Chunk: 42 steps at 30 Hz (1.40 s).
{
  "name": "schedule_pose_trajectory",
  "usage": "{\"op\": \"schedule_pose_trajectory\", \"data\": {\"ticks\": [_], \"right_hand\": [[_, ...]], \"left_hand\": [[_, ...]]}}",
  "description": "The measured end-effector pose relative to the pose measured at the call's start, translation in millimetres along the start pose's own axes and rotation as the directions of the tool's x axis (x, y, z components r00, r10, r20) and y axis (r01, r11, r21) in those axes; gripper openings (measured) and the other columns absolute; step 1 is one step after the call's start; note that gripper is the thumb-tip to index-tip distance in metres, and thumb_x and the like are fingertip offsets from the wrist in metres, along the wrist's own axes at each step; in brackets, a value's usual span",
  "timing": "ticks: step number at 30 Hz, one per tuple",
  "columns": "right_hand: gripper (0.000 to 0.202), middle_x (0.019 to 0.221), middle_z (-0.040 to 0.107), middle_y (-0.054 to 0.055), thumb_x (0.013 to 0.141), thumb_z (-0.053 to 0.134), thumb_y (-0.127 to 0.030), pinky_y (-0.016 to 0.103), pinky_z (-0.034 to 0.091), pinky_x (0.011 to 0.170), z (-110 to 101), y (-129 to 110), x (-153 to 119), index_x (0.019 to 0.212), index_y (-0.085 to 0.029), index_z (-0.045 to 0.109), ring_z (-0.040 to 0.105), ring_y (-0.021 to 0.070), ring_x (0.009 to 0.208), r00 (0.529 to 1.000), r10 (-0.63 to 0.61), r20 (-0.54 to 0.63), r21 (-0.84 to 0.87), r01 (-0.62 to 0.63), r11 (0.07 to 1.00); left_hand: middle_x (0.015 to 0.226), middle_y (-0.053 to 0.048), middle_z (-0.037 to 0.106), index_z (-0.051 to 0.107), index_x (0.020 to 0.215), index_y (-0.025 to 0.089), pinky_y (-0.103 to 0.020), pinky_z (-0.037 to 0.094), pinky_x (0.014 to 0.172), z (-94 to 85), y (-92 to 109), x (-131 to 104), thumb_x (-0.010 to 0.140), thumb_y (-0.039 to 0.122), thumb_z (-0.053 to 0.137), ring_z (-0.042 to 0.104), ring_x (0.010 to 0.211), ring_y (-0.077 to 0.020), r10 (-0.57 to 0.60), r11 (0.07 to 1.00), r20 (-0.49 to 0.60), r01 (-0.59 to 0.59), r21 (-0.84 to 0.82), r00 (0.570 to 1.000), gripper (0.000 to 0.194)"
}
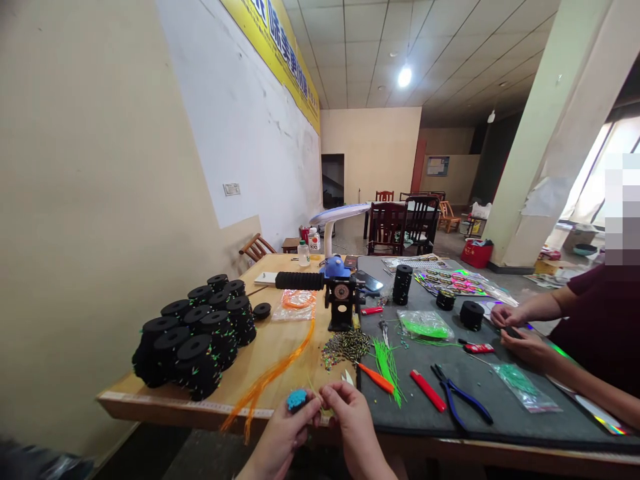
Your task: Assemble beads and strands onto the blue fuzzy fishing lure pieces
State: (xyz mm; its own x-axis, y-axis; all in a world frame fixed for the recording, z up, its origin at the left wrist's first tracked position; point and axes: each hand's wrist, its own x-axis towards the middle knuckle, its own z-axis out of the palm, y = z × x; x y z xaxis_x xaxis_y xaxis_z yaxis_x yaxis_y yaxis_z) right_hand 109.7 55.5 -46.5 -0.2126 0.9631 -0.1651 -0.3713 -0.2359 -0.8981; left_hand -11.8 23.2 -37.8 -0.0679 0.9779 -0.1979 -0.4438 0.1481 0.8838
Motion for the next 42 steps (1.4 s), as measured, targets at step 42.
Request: {"op": "schedule_pose_trajectory", "data": {"ticks": [42], "right_hand": [[0.029,0.054,0.058,-0.004,0.066,0.062,-0.045,0.017,0.025,0.039,12.4,5.3,-7.4,0.064,-0.018,0.050,0.043,0.0057,0.042,0.991,0.057,0.123,-0.280,-0.020,0.960]], "left_hand": [[0.060,0.005,0.057,0.069,0.090,0.013,-0.011,0.016,0.036,-17.7,-7.6,9.6,0.046,0.039,0.092,0.043,0.044,-0.0014,-0.083,0.976,-0.064,0.068,-0.207,0.994,0.056]]}}
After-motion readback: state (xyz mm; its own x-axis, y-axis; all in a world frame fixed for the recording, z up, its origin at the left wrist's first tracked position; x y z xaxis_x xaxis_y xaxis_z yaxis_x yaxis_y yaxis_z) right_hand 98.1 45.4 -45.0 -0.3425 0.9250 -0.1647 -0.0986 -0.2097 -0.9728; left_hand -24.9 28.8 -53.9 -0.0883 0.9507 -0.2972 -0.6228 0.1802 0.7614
